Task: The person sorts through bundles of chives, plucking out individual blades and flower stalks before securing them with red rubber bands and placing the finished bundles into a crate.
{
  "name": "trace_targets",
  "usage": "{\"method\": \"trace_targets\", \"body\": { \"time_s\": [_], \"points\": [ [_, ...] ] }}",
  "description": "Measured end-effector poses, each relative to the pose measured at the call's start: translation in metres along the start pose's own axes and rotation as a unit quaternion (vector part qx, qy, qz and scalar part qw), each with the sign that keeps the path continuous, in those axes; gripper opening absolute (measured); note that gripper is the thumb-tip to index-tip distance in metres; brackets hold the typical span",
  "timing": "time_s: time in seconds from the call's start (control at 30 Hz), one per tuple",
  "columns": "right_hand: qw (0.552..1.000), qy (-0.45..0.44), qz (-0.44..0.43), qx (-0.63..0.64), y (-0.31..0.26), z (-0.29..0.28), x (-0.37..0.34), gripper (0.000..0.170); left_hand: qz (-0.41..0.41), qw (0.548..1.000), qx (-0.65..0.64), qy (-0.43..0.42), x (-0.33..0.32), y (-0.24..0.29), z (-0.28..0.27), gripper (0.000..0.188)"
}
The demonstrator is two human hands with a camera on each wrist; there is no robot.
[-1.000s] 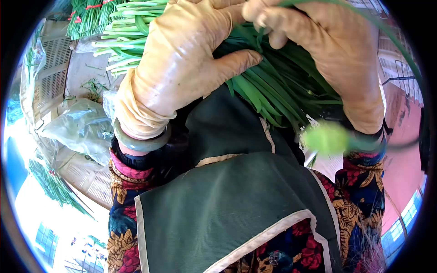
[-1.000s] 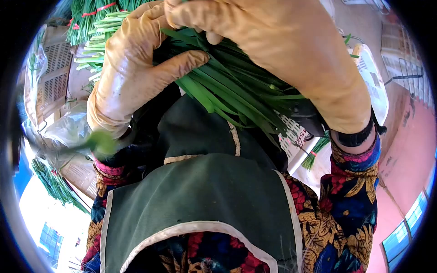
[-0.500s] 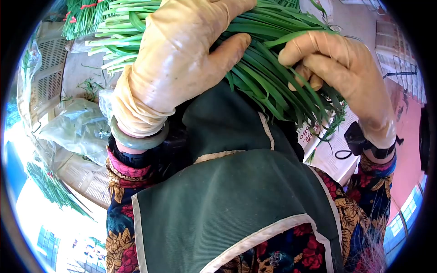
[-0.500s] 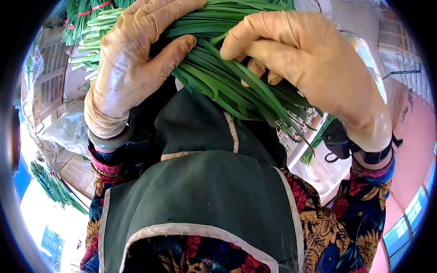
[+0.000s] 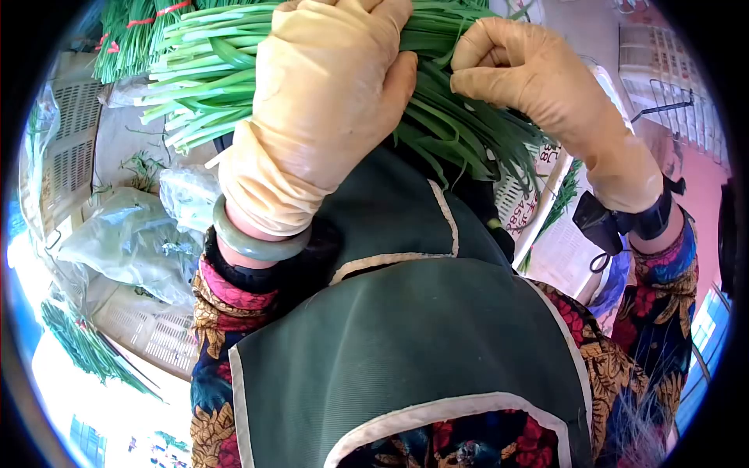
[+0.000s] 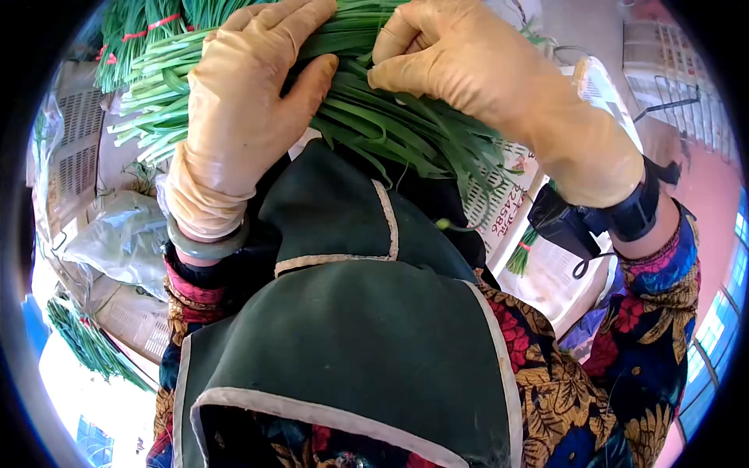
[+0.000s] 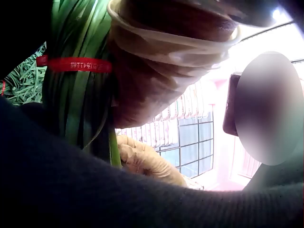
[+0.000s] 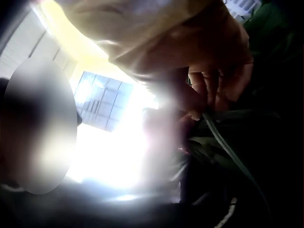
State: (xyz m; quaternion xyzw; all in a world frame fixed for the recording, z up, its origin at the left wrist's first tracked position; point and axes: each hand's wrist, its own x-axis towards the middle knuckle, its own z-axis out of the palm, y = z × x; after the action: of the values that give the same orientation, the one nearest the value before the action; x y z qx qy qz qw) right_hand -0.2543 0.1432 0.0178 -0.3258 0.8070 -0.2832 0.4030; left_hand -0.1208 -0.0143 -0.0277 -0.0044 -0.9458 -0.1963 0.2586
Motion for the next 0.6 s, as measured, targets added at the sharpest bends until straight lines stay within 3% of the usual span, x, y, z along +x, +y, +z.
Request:
{"method": "trace_targets", "body": {
  "time_s": [0.17,0.27,0.4,0.6],
  "points": [
    [0.997,-0.024,0.027,0.074,0.005,-0.003,0.007,0.009,-0.024,0.997,0.07,0.004,-0.004,0.005,0.001,0.04],
    [0.998,0.022,0.033,0.051,0.009,0.005,-0.002,0.016,-0.032,0.997,0.077,0.003,-0.006,0.009,-0.003,0.039],
    [0.99,0.118,-0.069,-0.015,0.024,0.029,0.02,0.021,-0.042,0.995,0.087,0.001,-0.002,-0.016,0.014,0.037],
    [0.973,0.203,-0.061,-0.088,0.027,0.048,0.015,0.023,-0.051,0.996,0.078,-0.012,-0.007,-0.006,0.017,0.037]
  ]
}}
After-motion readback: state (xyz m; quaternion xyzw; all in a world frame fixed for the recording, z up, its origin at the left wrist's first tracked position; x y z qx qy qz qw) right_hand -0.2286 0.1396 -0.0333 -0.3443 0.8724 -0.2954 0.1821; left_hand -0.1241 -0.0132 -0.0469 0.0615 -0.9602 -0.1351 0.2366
